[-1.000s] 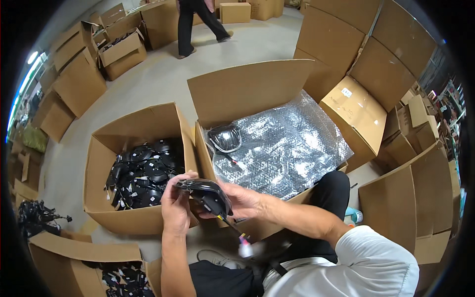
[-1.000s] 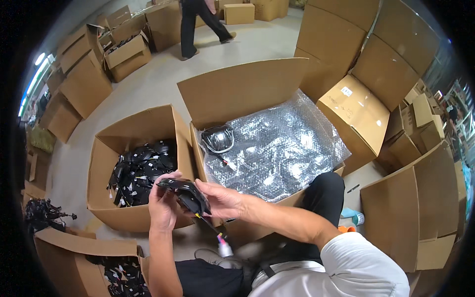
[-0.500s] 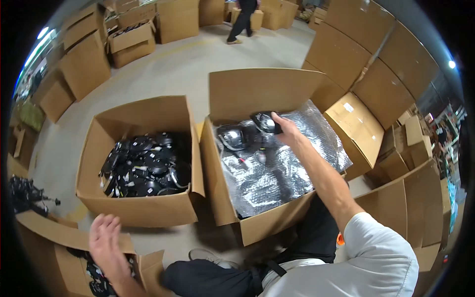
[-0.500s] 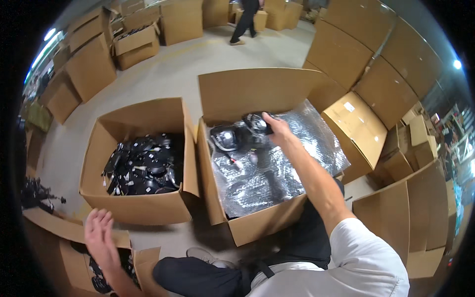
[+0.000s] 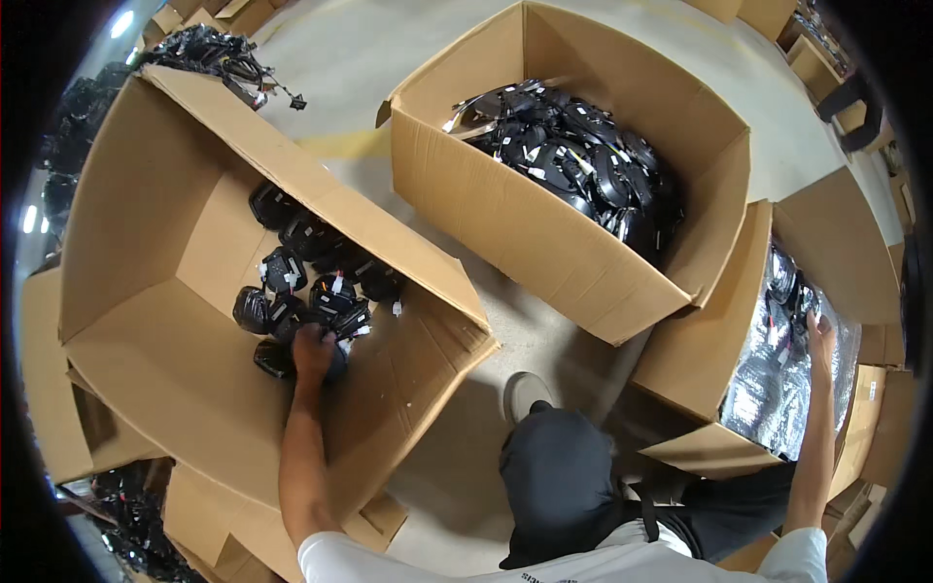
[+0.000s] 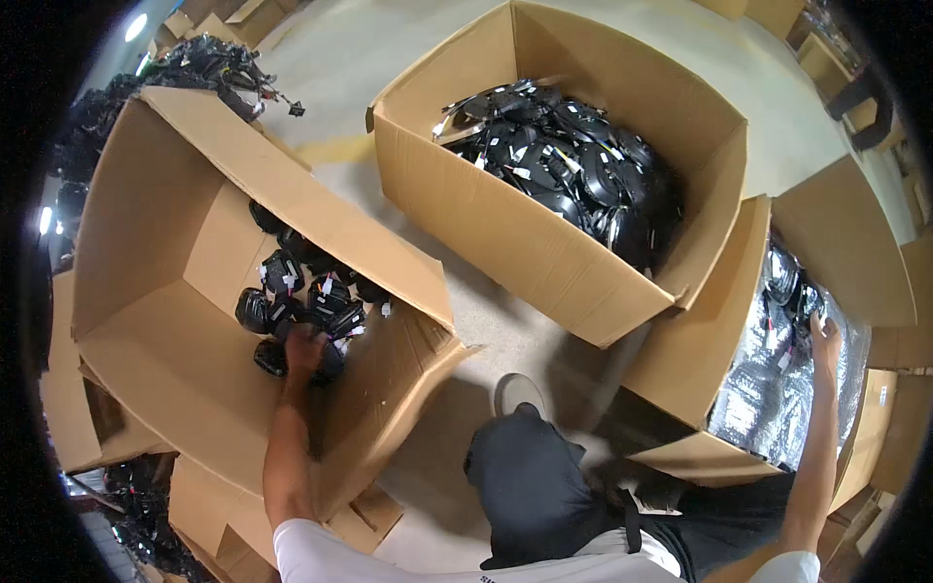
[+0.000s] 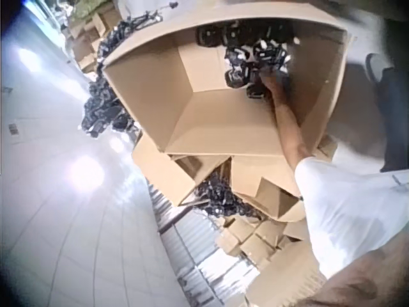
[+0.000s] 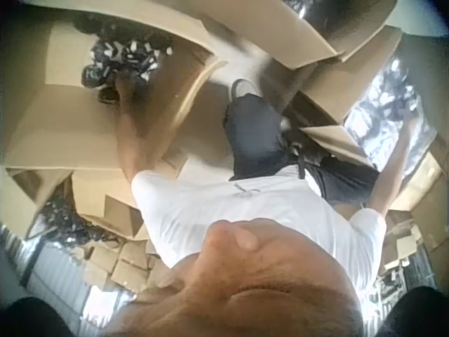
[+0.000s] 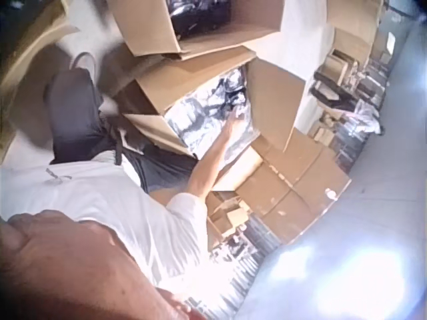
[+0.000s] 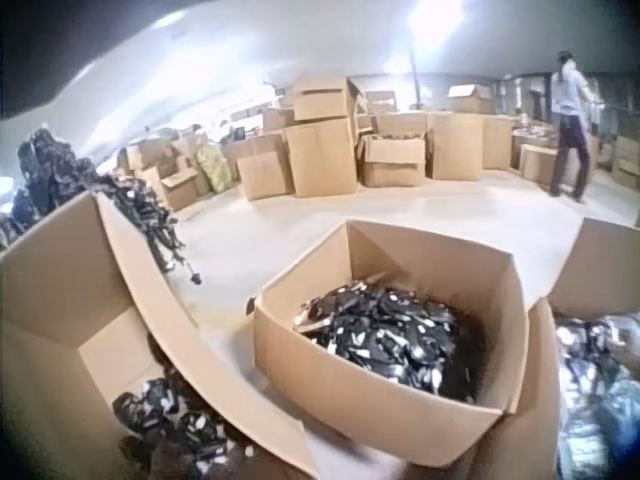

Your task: The person sits on the floor and packs small black electronic devices into a cardboard box. They transfer the items from a source box, arrange them neatly, and place a sheet of bubble wrap on top before closing the box flaps and writing on the exterior.

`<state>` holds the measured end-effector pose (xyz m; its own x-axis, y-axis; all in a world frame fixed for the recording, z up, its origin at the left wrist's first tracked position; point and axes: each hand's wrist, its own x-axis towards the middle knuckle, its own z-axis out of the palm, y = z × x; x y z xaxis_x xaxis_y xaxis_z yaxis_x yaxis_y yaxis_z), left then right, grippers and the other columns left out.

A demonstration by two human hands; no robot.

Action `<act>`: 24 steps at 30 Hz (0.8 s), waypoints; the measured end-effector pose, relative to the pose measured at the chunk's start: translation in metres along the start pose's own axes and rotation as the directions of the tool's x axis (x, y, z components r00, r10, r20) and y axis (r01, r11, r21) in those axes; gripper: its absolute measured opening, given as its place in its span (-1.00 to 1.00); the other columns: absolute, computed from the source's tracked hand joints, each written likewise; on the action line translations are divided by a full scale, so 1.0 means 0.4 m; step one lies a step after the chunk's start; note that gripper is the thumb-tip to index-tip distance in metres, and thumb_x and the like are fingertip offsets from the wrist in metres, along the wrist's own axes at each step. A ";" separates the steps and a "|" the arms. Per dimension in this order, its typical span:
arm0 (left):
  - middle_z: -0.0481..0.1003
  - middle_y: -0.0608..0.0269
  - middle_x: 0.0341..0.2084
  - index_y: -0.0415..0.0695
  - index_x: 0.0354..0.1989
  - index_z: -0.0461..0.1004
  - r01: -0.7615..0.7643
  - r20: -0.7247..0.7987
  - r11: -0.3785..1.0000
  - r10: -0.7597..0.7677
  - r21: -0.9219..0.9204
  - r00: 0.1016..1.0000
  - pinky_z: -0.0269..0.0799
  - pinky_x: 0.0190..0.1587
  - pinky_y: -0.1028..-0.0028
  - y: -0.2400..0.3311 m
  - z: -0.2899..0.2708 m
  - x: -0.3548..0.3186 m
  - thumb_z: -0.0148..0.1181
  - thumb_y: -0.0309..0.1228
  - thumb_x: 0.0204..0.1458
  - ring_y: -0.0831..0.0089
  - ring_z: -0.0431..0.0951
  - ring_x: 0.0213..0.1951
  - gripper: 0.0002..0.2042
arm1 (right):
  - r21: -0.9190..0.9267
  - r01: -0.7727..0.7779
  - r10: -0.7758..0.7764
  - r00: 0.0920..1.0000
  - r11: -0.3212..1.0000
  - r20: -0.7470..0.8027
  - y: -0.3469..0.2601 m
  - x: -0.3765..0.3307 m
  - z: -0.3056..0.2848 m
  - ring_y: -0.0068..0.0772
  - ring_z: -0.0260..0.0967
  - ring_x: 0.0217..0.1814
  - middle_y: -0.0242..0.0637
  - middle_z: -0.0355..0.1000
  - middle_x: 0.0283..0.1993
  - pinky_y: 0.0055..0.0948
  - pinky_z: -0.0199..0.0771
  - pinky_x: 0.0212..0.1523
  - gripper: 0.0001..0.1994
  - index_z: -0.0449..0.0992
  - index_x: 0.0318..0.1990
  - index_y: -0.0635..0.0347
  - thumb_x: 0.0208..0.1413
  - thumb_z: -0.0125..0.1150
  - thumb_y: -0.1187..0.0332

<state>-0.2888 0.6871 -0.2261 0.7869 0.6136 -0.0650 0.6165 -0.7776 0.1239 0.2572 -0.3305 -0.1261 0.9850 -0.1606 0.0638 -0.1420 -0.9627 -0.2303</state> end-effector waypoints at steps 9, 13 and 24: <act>0.42 0.07 -0.03 -0.12 0.39 0.23 -0.164 0.057 0.822 0.159 0.545 0.986 0.41 0.20 0.16 0.195 0.214 0.096 -0.11 -0.45 0.26 0.14 0.50 0.07 -0.51 | 0.023 -0.039 0.039 0.999 0.999 0.003 -0.022 -0.158 -0.126 -0.04 0.36 0.35 0.16 0.37 0.33 -0.20 0.31 0.34 -0.22 0.31 0.36 0.48 0.16 0.39 0.05; 0.47 -0.01 -0.14 -0.15 0.23 0.36 -0.003 -0.103 0.993 0.015 0.122 0.995 0.52 -0.01 0.17 0.142 0.189 0.092 0.35 -0.45 -0.12 -0.02 0.56 -0.04 -0.38 | 0.174 -0.098 0.093 0.995 0.980 0.036 -0.043 -0.191 -0.171 -0.15 0.43 0.27 0.11 0.34 0.38 -0.31 0.45 0.19 -0.25 0.33 0.36 0.45 0.18 0.37 0.05; 0.61 0.32 -0.33 -0.24 -0.08 0.57 0.119 -0.197 0.623 -0.413 -0.773 0.889 0.51 -0.19 0.43 0.244 -0.411 -0.071 0.38 -0.36 0.17 0.55 0.54 -0.35 -0.75 | 0.565 0.198 -0.271 0.961 0.801 0.046 -0.635 -0.478 -0.272 -0.57 0.43 -0.03 -0.33 0.55 0.05 -0.50 0.43 0.00 -0.72 0.59 0.07 0.31 0.32 0.24 0.33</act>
<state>-0.2551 0.6164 -0.0493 0.4397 0.8941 0.0858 0.4581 -0.3053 0.8348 0.0943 -0.0790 0.0257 0.9901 0.1165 0.0786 0.1373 -0.6801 -0.7201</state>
